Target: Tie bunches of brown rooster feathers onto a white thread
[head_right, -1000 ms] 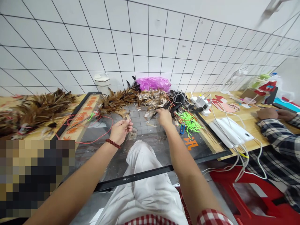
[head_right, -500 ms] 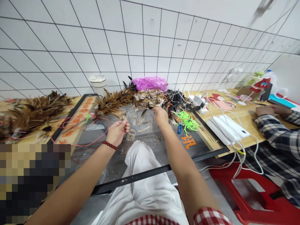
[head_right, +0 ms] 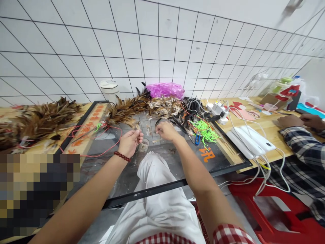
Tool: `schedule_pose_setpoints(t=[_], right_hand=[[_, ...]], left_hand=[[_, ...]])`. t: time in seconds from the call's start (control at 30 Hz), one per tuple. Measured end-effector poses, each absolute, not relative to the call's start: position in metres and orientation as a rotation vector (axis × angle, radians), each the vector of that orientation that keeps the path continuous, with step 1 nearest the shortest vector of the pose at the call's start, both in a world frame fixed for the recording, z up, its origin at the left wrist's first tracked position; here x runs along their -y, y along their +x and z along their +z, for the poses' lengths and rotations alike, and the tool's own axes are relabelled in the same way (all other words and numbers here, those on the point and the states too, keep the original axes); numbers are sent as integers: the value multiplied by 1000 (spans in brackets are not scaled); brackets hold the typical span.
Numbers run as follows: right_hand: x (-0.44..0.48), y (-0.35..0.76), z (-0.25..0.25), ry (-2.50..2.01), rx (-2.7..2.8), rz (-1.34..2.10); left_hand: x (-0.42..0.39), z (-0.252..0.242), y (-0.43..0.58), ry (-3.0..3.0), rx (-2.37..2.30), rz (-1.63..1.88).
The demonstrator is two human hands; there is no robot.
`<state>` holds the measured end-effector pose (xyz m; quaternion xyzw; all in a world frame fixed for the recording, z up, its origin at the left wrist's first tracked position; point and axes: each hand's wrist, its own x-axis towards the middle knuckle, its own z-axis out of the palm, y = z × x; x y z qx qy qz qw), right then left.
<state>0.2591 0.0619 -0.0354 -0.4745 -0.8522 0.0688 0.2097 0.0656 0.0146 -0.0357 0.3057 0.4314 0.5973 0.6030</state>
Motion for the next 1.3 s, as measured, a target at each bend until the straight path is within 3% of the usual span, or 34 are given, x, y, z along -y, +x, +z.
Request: schedule_pose_setpoints(t=[0.23,0.63,0.9,1.07,1.3], right_hand=[[-34,237,-7,-1217,2470,136],[-35,233,-11,-1169,2359,238],[-56,232,-39,-1841,1905,218],[-62,228,-40,-1797,1889,432],[-48,214,-27,-1023,1384,1356]], left_hand=[[-14,-41,73,812,-1139,1381],[-13,-46,76,1117,-1294,1163],[-15,-44,72,924,-1221,1315],[-15,-43,70,891,-1165,1349],[-14,-39,67,754,-1040,1415]])
